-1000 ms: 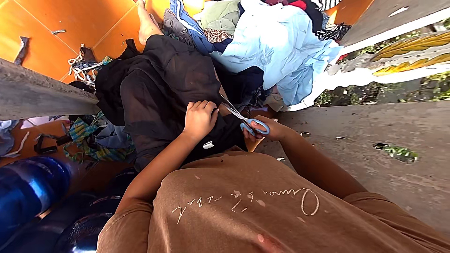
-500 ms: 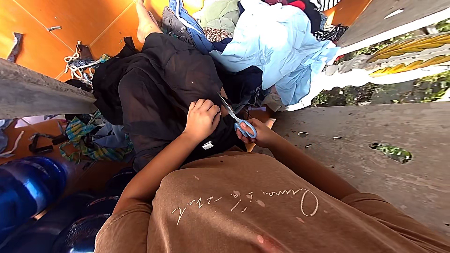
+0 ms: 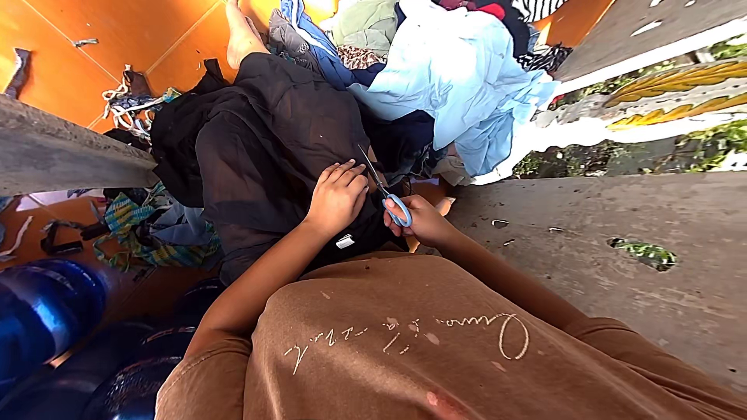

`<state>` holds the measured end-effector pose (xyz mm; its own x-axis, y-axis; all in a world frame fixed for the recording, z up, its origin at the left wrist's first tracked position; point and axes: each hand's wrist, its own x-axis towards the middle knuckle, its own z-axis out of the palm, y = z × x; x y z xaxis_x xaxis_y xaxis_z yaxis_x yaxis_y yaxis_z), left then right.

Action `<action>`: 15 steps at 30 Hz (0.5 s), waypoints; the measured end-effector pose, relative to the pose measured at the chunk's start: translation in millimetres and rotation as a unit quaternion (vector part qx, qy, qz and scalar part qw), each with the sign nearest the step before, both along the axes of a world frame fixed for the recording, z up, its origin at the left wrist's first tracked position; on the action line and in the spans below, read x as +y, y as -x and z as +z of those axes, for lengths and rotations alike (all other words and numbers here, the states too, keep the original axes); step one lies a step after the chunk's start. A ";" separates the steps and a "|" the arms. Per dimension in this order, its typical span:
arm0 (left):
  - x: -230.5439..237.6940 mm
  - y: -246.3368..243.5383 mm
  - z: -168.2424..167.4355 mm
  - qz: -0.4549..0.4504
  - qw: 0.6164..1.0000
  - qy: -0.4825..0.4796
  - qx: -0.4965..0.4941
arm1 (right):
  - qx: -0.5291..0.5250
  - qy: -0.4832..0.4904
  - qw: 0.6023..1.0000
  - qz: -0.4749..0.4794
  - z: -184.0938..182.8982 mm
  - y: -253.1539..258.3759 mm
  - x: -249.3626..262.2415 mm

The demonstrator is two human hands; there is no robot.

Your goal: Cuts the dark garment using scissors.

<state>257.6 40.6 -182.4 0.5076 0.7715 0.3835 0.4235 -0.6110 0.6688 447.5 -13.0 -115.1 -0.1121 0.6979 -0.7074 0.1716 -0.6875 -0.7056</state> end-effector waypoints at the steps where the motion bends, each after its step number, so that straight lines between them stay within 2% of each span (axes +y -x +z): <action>1: 0.0 0.1 0.4 -0.002 1.000 0.001 0.000 | 0.002 0.005 1.000 -0.003 -0.1 0.0 0.3; 5: 0.6 -0.1 -1.6 -0.014 1.000 0.002 -0.001 | 0.020 0.015 1.000 -0.014 -3.1 0.5 2.9; 15: -0.5 0.6 -0.6 -0.013 1.000 0.002 -0.015 | -0.018 0.006 0.999 -0.040 -1.8 10.3 3.7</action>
